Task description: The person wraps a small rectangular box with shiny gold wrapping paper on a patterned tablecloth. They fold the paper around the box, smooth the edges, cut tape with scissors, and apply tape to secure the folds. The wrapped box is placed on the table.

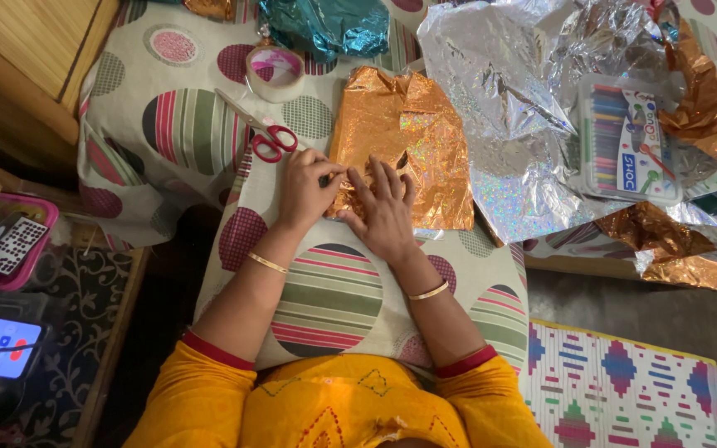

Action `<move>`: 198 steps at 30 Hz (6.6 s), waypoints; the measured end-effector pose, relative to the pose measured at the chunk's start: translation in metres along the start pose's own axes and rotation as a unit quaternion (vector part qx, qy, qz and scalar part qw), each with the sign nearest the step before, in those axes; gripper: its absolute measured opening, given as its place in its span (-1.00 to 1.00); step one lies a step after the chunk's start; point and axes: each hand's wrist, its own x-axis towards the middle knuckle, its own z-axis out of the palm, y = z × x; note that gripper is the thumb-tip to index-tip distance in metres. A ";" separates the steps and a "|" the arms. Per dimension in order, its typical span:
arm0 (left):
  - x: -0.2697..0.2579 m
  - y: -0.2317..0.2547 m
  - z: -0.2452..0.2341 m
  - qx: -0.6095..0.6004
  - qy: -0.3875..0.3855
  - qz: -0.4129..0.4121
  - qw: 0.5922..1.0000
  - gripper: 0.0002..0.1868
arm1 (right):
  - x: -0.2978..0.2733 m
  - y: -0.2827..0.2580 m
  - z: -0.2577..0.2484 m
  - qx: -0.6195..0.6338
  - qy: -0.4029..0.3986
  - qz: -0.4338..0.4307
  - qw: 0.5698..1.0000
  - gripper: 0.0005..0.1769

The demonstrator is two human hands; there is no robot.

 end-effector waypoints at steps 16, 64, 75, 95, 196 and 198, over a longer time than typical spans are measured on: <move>0.002 0.024 -0.020 0.008 -0.035 0.102 0.994 -0.66 | -0.018 0.035 -0.018 0.091 0.118 0.124 0.981 -0.61; 0.007 0.020 -0.027 -0.058 -0.128 0.141 0.980 -0.37 | -0.012 0.022 -0.016 0.050 0.121 0.143 0.981 -0.74; 0.008 0.022 -0.027 -0.015 -0.117 0.148 0.982 -0.34 | -0.012 0.020 -0.015 0.037 0.099 0.150 0.983 -0.73; 0.005 0.010 -0.019 -0.123 -0.098 0.079 0.984 -0.20 | -0.014 0.022 -0.014 0.068 0.114 0.146 0.980 -0.57; 0.029 -0.001 -0.009 -0.560 -0.176 -0.135 0.798 0.02 | -0.018 0.148 -0.059 0.653 0.217 0.272 0.672 -0.52; 0.037 0.005 -0.018 -0.485 -0.189 -0.089 0.849 0.07 | -0.010 0.151 -0.054 0.634 0.196 0.302 0.684 -0.56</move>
